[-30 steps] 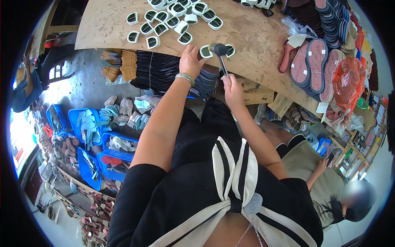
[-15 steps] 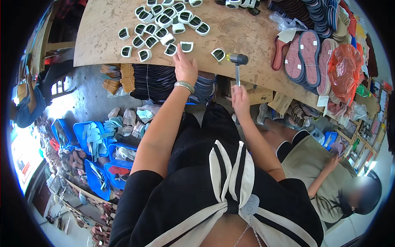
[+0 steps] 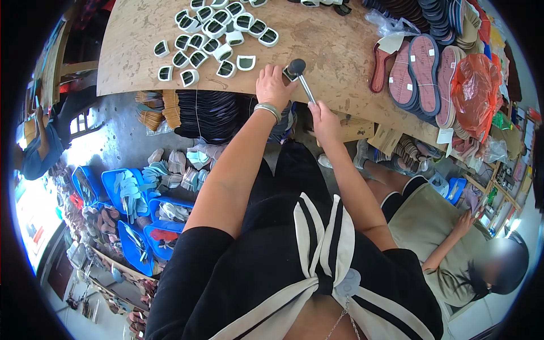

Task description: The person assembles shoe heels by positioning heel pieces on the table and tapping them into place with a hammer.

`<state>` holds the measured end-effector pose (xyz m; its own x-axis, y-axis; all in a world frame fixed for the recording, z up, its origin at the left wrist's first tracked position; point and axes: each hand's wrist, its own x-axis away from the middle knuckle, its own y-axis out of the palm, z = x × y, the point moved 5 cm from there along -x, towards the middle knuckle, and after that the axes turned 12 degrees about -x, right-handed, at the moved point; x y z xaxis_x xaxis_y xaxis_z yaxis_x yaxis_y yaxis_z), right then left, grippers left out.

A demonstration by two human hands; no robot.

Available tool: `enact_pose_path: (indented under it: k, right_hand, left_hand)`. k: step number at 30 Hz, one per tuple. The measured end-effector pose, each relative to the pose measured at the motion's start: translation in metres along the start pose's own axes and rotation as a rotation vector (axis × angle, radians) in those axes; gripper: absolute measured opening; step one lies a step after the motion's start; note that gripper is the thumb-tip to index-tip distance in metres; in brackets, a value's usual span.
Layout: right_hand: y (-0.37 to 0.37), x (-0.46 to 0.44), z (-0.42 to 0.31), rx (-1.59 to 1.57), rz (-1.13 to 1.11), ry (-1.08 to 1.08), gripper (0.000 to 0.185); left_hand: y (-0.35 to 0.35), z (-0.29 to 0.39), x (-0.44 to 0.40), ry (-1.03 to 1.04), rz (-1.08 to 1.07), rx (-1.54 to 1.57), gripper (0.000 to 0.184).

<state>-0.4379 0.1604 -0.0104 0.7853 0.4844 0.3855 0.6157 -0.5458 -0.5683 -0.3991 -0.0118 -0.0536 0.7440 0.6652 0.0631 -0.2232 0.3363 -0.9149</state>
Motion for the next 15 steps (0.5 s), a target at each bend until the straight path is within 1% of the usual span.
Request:
enact_pose_path:
  k: [2, 5, 8, 11, 14, 15]
  right_hand:
    - [-0.002, 0.008, -0.013, -0.09, 0.05, -0.063, 0.038]
    - [0.004, 0.006, -0.002, 0.003, 0.156, -0.129, 0.038]
    - [-0.003, -0.011, 0.003, 0.027, 0.045, -0.032, 0.037]
    - [-0.005, -0.009, -0.002, -0.078, 0.104, -0.08, 0.038]
    - [0.001, -0.02, 0.002, 0.132, 0.0, -0.014, 0.039]
    - [-0.004, -0.021, -0.002, 0.119, 0.001, -0.009, 0.039]
  left_hand:
    - [0.003, -0.001, 0.001, 0.005, 0.004, -0.019, 0.049]
    - [0.003, -0.001, 0.001, -0.013, -0.028, -0.013, 0.049]
    - [0.003, -0.001, 0.0, -0.009, -0.021, 0.008, 0.05]
    - [0.004, -0.002, 0.001, -0.01, -0.016, 0.008, 0.05]
    - [0.003, -0.002, 0.0, -0.008, -0.045, -0.016, 0.051]
    - [0.004, -0.001, 0.001, -0.003, -0.043, -0.011, 0.051]
